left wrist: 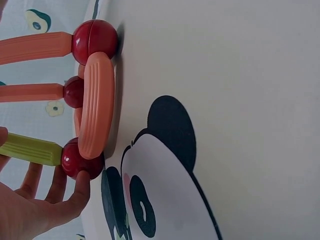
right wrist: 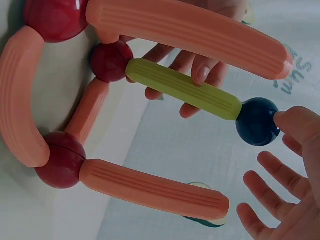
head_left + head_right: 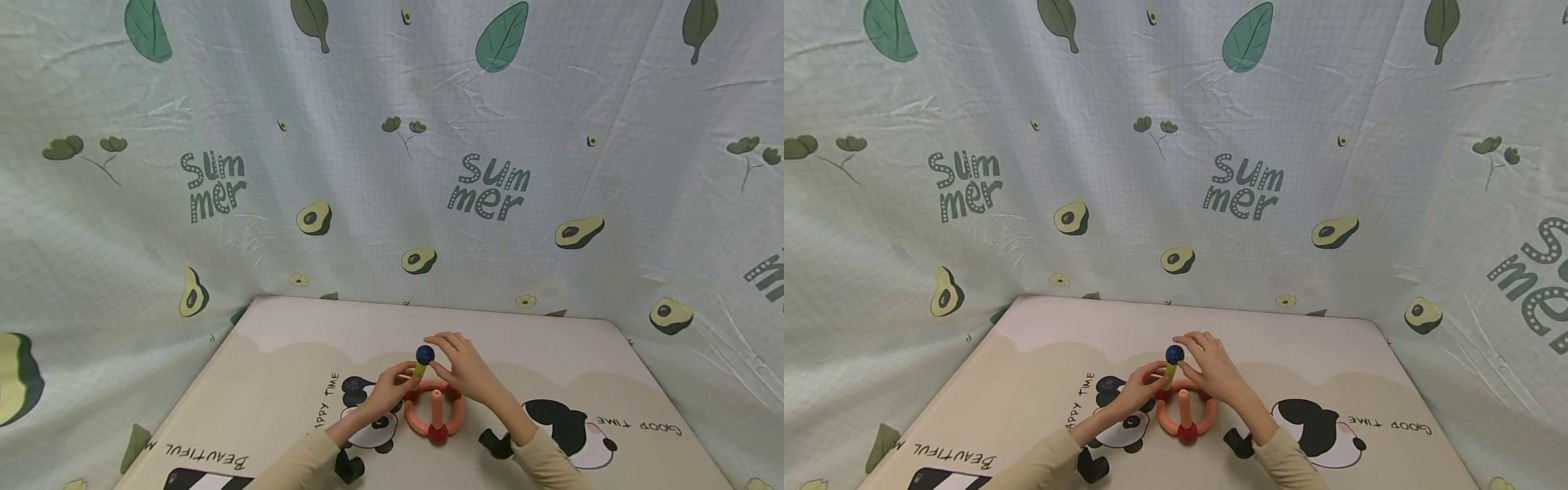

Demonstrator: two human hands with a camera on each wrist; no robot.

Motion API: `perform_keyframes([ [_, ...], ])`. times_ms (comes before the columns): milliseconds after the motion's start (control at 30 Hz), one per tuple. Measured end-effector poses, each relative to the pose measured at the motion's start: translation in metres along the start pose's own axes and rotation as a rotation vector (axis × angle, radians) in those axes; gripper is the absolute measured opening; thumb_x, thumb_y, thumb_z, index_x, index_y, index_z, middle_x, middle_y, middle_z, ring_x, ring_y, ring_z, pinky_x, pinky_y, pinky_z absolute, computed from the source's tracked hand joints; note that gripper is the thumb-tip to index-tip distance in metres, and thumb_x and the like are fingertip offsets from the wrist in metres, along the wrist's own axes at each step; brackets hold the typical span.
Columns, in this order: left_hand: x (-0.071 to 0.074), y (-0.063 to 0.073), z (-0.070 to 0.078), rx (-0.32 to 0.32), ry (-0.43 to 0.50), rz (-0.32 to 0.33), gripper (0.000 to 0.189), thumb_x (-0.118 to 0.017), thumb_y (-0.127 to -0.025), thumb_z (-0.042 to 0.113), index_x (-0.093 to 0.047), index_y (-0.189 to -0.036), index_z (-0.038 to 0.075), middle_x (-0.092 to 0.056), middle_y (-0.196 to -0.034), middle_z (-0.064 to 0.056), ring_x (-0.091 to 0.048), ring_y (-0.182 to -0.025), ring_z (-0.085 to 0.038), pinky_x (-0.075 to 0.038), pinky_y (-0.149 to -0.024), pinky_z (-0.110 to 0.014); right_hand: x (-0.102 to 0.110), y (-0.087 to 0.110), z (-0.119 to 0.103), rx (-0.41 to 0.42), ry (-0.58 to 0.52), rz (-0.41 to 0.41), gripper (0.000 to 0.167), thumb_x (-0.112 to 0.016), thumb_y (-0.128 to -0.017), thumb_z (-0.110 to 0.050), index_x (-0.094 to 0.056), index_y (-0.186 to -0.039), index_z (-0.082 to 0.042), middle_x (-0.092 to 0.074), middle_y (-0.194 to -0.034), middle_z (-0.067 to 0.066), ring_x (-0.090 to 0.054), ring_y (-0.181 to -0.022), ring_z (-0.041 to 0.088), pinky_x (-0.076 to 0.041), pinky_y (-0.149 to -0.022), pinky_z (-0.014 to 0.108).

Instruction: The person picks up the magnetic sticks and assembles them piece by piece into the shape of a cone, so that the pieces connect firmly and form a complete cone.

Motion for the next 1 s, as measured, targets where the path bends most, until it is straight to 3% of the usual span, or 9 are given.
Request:
perform_keyframes([
  [133, -0.001, -0.005, -0.017, -0.007, -0.021, 0.010, 0.032, -0.049, -0.091, 0.019, -0.052, -0.120, 0.006, -0.057, -0.111, -0.022, -0.059, -0.097, -0.038, -0.051, -0.075, -0.042, 0.007, 0.004, 0.002, -0.003, -0.092, 0.045, 0.042, -0.068, -0.076, -0.012, -0.055, -0.116, -0.009, -0.056, -0.110, 0.003, -0.052, -0.099, 0.016, -0.046, -0.081, 0.035],
  [300, -0.001, -0.006, -0.019, -0.007, -0.028, 0.016, 0.033, -0.051, -0.090, 0.021, -0.053, -0.119, 0.006, -0.058, -0.110, -0.022, -0.060, -0.096, -0.037, -0.051, -0.076, -0.043, 0.016, 0.008, 0.004, 0.000, -0.152, 0.093, 0.040, -0.066, -0.077, -0.008, -0.055, -0.115, -0.007, -0.056, -0.110, 0.005, -0.051, -0.092, 0.015, -0.047, -0.074, 0.029],
  [433, -0.001, -0.006, -0.019, 0.001, -0.025, 0.017, 0.033, -0.050, -0.090, 0.021, -0.053, -0.120, 0.008, -0.058, -0.110, -0.021, -0.059, -0.097, -0.037, -0.051, -0.075, -0.042, 0.017, 0.012, 0.009, -0.026, -0.187, 0.112, 0.037, -0.064, -0.079, -0.005, -0.054, -0.115, -0.008, -0.056, -0.108, 0.007, -0.053, -0.093, 0.018, -0.047, -0.077, 0.035],
  [800, -0.003, -0.005, -0.019, -0.008, -0.007, 0.001, 0.034, -0.049, -0.091, 0.021, -0.051, -0.122, 0.007, -0.056, -0.114, -0.023, -0.058, -0.100, -0.038, -0.051, -0.074, -0.041, 0.014, 0.024, 0.033, -0.167, -0.350, 0.134, 0.039, -0.062, -0.080, -0.002, -0.052, -0.117, -0.004, -0.060, -0.103, 0.011, -0.059, -0.086, 0.019, -0.051, -0.070, 0.038],
  [1000, -0.001, -0.006, -0.018, -0.010, -0.027, 0.014, 0.033, -0.049, -0.091, 0.020, -0.052, -0.121, 0.006, -0.057, -0.112, -0.022, -0.059, -0.099, -0.037, -0.050, -0.077, -0.042, 0.009, 0.032, 0.047, -0.303, -0.438, 0.124, 0.038, -0.060, -0.083, -0.009, -0.051, -0.119, -0.008, -0.059, -0.109, 0.011, -0.059, -0.091, 0.021, -0.050, -0.075, 0.029],
])
Point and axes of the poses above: each hand's wrist, its own y-axis away from the middle knuckle, its own x-axis out of the back of the hand, z = x × y, the point moved 9 cm from there along -y, towards the middle knuckle
